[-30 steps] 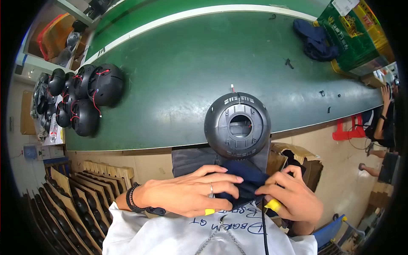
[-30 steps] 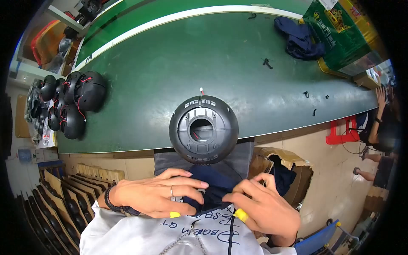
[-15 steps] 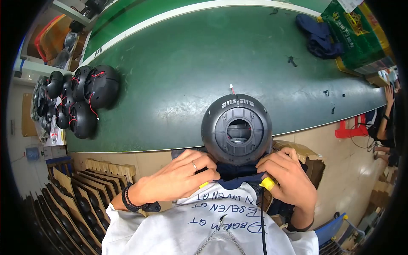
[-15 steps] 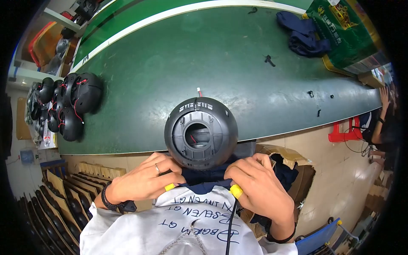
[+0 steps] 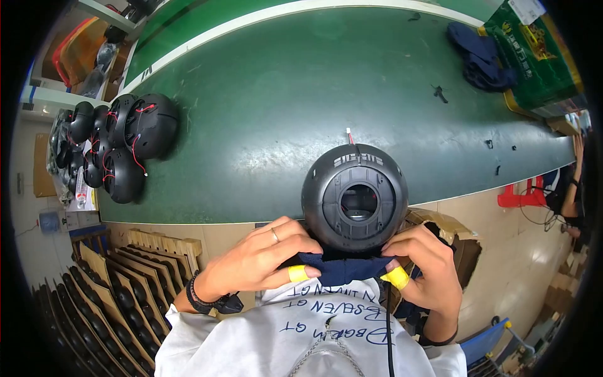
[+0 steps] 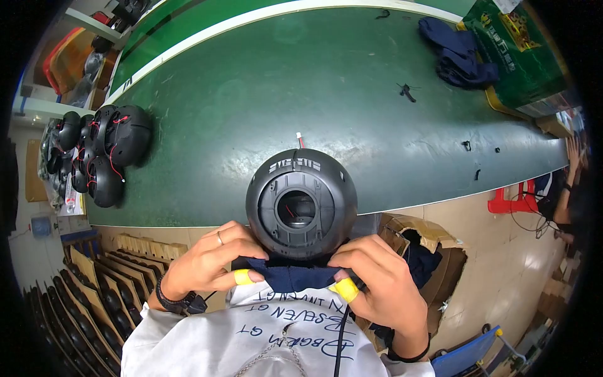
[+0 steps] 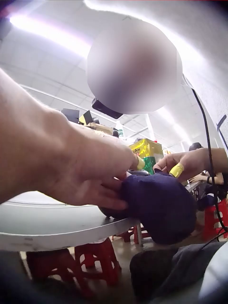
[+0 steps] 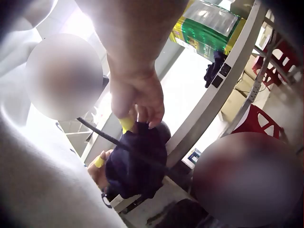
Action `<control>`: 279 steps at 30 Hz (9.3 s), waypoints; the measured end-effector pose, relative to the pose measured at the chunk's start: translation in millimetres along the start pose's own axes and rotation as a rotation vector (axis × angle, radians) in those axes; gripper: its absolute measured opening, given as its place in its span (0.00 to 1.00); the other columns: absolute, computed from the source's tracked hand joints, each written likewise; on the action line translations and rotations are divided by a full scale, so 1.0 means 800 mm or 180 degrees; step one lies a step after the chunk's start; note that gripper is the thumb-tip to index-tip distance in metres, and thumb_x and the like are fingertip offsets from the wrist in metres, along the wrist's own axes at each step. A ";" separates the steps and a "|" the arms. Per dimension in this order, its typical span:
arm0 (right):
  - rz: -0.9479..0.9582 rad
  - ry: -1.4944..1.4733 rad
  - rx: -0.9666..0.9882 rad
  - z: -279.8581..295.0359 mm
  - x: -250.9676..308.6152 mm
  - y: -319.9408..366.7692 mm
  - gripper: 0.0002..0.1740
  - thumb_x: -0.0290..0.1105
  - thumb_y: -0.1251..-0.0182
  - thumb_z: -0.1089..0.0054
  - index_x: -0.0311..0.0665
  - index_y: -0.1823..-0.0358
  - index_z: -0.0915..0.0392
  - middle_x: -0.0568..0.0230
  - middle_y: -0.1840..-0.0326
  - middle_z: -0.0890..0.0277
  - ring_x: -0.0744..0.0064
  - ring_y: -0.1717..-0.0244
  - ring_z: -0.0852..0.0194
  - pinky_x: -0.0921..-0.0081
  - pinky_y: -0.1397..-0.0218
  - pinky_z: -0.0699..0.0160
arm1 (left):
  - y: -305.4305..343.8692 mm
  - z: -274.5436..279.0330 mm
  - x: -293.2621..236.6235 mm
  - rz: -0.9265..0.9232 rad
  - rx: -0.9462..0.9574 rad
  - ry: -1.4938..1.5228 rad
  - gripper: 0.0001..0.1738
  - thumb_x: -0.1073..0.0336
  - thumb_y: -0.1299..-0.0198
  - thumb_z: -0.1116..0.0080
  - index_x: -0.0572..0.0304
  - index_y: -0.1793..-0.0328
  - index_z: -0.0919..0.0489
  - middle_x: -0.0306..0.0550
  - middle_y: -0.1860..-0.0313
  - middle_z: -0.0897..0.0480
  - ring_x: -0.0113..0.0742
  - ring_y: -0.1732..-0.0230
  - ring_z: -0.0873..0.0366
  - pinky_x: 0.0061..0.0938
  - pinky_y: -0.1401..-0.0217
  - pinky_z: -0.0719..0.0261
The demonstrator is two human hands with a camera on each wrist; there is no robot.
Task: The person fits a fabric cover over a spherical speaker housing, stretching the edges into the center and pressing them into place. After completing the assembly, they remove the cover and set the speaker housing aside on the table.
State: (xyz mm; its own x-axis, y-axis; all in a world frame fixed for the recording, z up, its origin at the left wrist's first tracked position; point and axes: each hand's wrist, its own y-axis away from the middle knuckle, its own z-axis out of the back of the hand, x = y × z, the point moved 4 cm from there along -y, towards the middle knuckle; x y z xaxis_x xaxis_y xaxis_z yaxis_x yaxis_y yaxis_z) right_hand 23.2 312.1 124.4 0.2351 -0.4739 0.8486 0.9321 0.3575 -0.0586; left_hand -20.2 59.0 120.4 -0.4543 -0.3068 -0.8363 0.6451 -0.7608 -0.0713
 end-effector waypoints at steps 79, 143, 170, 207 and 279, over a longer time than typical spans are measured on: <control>-0.0891 -0.0738 -0.0480 0.021 -0.066 -0.084 0.08 0.23 0.29 0.37 0.34 0.59 0.30 0.47 0.52 0.16 0.53 0.56 0.13 0.61 0.52 0.15 | -0.083 0.022 0.079 0.1717 -0.0980 0.2318 0.05 0.73 0.26 0.43 0.64 0.58 0.26 0.65 0.34 0.26 0.57 0.30 0.22 0.45 0.32 0.20; 0.0675 0.0217 -0.1743 -0.016 0.035 -0.023 0.58 0.47 0.48 0.16 0.27 0.22 0.38 0.39 0.21 0.36 0.43 0.23 0.38 0.53 0.20 0.40 | 0.004 -0.005 -0.007 -0.0246 -0.1341 0.0082 0.55 0.59 0.38 0.27 0.63 0.12 0.48 0.65 0.14 0.45 0.58 0.15 0.44 0.46 0.19 0.40; 0.0802 -0.1091 -0.1580 -0.018 -0.053 -0.154 0.48 0.68 0.27 0.50 0.22 0.33 0.25 0.37 0.32 0.23 0.45 0.31 0.23 0.57 0.27 0.29 | -0.102 -0.014 0.060 -0.0188 -0.3194 0.0487 0.32 0.54 0.21 0.66 0.75 0.29 0.26 0.67 0.30 0.22 0.60 0.27 0.25 0.44 0.22 0.33; 0.0487 -0.1987 -0.0901 -0.013 -0.065 -0.175 0.37 0.55 0.17 0.60 0.24 0.36 0.23 0.47 0.37 0.18 0.61 0.37 0.19 0.67 0.30 0.26 | -0.105 -0.014 0.047 -0.0178 -0.3274 0.0122 0.27 0.64 0.32 0.45 0.73 0.30 0.24 0.68 0.32 0.21 0.62 0.32 0.22 0.44 0.27 0.27; 0.0717 -0.0645 -0.2166 -0.039 -0.051 -0.115 0.36 0.48 0.16 0.72 0.22 0.33 0.27 0.36 0.30 0.26 0.42 0.27 0.28 0.55 0.23 0.34 | -0.105 -0.003 0.053 -0.0365 -0.2744 0.0317 0.34 0.49 0.28 0.60 0.73 0.36 0.19 0.66 0.35 0.18 0.57 0.32 0.20 0.43 0.27 0.27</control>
State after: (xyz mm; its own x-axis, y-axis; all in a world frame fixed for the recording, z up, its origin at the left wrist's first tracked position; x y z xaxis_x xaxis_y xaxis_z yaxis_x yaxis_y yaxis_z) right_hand -63.5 273.8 78.7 0.4464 -0.2668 0.8541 0.8476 -0.1800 -0.4992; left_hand -92.6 111.4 89.7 -0.5149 -0.1728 -0.8397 0.8569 -0.0740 -0.5102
